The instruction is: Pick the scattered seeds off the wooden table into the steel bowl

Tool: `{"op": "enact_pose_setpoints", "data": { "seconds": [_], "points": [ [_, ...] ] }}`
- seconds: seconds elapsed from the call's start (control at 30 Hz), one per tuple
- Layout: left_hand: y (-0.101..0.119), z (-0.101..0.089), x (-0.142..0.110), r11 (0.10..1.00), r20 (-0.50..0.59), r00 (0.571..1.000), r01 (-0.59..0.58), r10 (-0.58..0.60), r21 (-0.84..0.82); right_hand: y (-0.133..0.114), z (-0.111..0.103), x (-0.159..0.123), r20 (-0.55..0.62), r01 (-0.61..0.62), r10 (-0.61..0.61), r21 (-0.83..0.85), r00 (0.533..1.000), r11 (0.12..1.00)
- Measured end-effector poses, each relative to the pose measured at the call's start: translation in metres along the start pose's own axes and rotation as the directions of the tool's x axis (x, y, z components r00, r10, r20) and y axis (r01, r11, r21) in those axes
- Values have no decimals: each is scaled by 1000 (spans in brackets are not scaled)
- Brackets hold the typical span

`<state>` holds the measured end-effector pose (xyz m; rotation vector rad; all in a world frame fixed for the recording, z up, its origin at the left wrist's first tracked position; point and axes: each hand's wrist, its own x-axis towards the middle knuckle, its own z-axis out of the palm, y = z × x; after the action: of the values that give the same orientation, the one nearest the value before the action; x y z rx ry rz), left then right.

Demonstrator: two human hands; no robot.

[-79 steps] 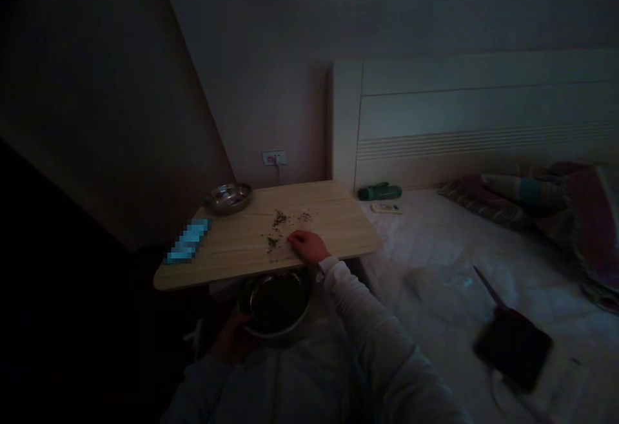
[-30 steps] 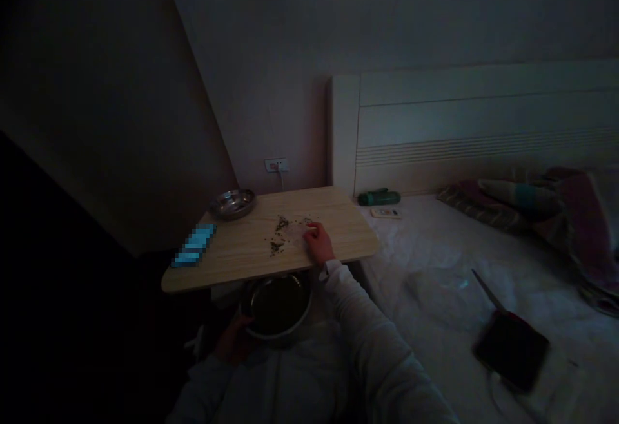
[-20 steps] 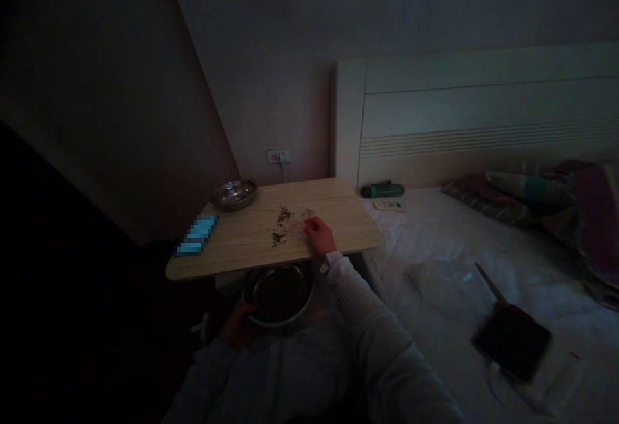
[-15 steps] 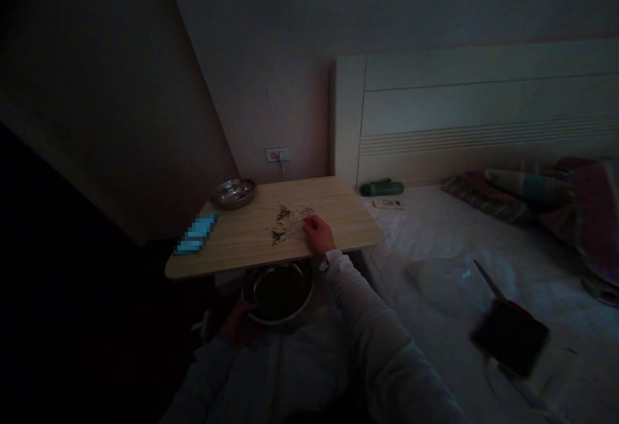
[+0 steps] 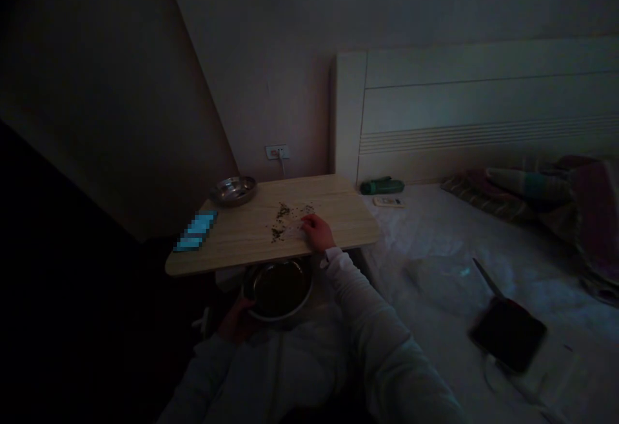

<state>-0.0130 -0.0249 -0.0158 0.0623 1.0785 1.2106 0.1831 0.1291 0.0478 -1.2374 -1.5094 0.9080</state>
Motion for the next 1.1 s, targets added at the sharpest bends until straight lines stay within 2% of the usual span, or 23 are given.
{"op": "enact_pose_setpoints", "data": {
  "seconds": [0.27,0.47,0.63,0.87,1.1],
  "points": [
    [5,10,-13,999,27,999,43,-43,-7,-1,-1,-1,-4,5,-5,9,1000,1000],
    [5,11,-16,999,1,1000,15,-15,47,0,0,-1,-30,-2,1,-10,1000,1000],
    [6,12,-18,998,-4,999,37,-37,59,1,1,0,-13,28,-28,-48,1000,998],
    [7,16,-22,998,-34,999,4,-2,56,1,2,0,29,26,-25,-35,999,999],
    [4,10,-16,999,48,998,36,-37,16,3,2,0,47,42,-39,-56,998,998]
  ]
}}
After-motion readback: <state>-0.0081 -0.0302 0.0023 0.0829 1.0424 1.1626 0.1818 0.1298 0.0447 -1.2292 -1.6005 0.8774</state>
